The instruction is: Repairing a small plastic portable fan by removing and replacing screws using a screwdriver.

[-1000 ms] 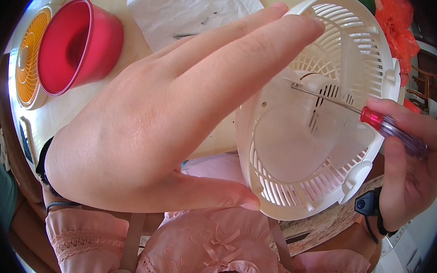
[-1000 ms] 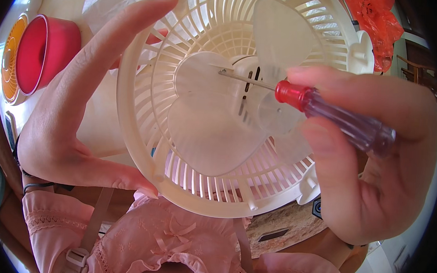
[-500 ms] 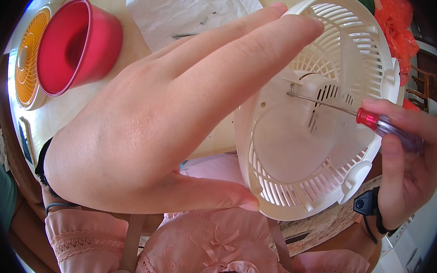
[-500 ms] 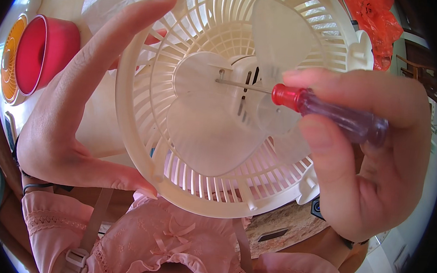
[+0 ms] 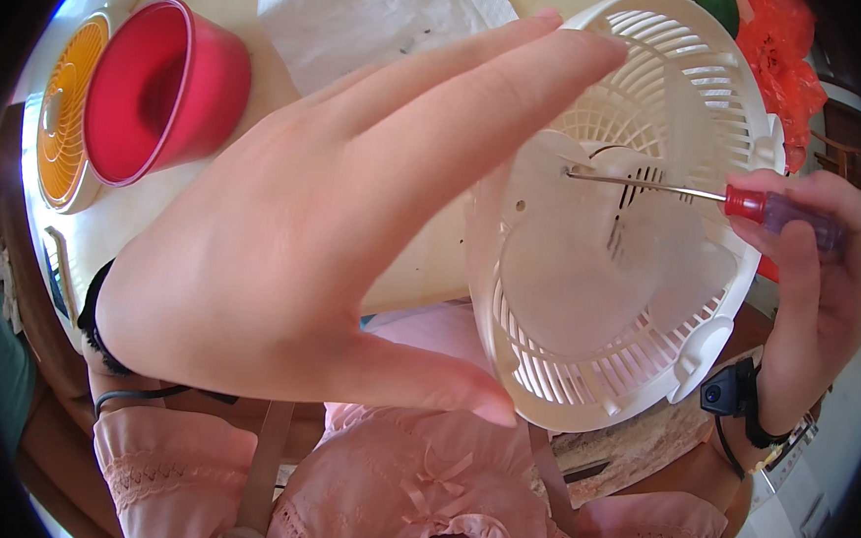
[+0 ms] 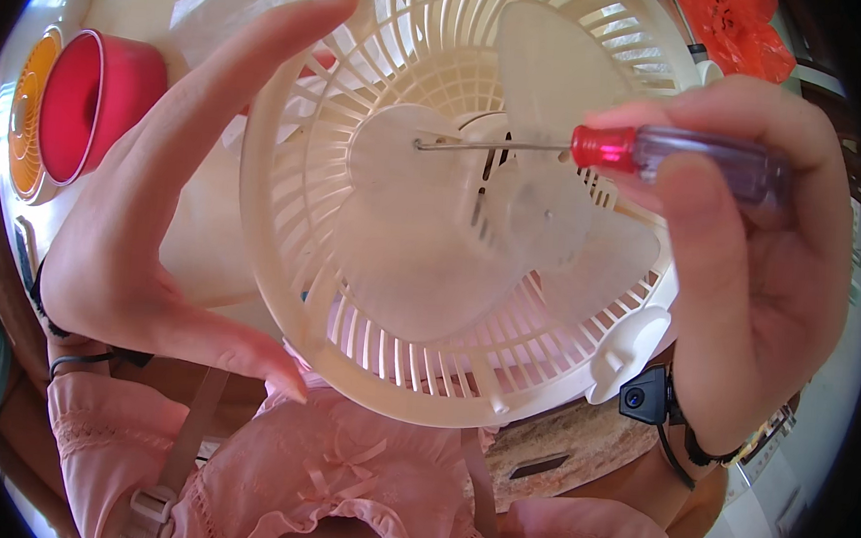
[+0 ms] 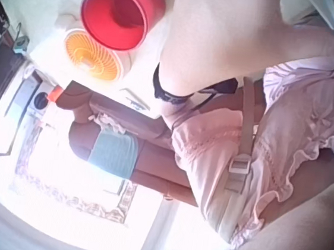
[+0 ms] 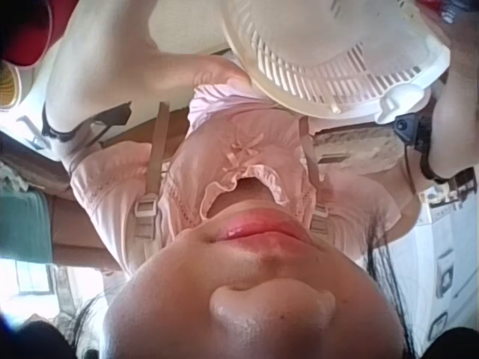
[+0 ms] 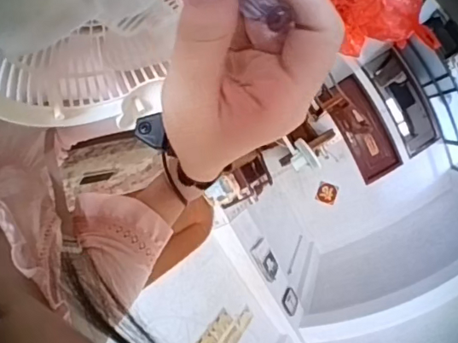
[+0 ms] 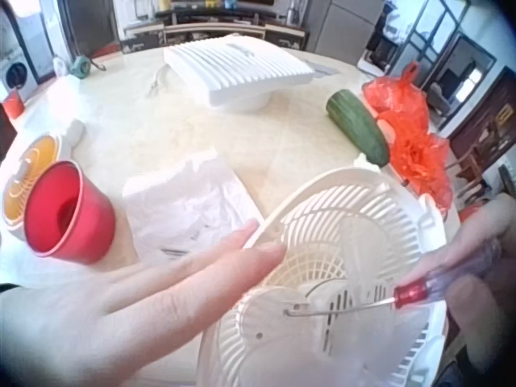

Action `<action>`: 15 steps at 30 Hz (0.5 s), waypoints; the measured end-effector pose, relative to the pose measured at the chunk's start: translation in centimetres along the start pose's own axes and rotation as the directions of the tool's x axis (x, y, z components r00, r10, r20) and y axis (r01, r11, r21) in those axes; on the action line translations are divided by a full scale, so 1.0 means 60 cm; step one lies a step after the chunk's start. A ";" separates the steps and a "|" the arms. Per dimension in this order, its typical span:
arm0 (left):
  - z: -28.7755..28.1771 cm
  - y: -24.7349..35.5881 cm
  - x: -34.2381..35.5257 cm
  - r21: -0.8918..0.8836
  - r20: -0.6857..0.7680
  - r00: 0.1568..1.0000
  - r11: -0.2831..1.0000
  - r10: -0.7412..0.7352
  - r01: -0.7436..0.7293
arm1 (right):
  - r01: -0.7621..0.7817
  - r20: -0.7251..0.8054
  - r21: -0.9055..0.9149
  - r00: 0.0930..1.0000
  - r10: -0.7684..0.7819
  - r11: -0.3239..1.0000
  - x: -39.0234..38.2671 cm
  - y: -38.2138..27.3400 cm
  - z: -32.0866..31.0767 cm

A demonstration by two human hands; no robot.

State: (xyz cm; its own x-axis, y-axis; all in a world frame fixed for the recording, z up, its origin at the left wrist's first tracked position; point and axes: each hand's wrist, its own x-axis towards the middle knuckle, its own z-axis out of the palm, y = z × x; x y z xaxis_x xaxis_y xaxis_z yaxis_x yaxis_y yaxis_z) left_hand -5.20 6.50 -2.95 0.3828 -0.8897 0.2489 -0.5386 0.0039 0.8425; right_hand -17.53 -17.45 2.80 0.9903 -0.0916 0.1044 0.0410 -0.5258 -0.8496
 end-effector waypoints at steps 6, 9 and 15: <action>-0.015 0.013 0.015 0.131 -0.068 0.995 0.990 0.070 -0.061 | -0.293 -0.123 0.062 0.946 0.299 0.954 0.021 -0.006 -0.023; -0.021 0.022 0.030 0.220 -0.119 0.986 0.972 0.115 -0.087 | -0.298 -0.112 0.102 0.944 0.309 0.949 0.022 -0.010 -0.032; -0.036 0.029 0.061 0.317 -0.071 0.986 0.941 0.150 -0.121 | -0.276 -0.159 0.131 0.942 0.295 0.952 0.006 -0.017 -0.044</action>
State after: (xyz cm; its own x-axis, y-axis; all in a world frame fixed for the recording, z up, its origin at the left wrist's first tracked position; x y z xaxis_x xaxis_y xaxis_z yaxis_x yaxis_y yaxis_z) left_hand -3.11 4.21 0.46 0.3498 -0.8443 0.4058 -0.7905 -0.0337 0.6115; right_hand -17.56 -19.15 5.09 0.9240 -0.3761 -0.0696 -0.2167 -0.3649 -0.9055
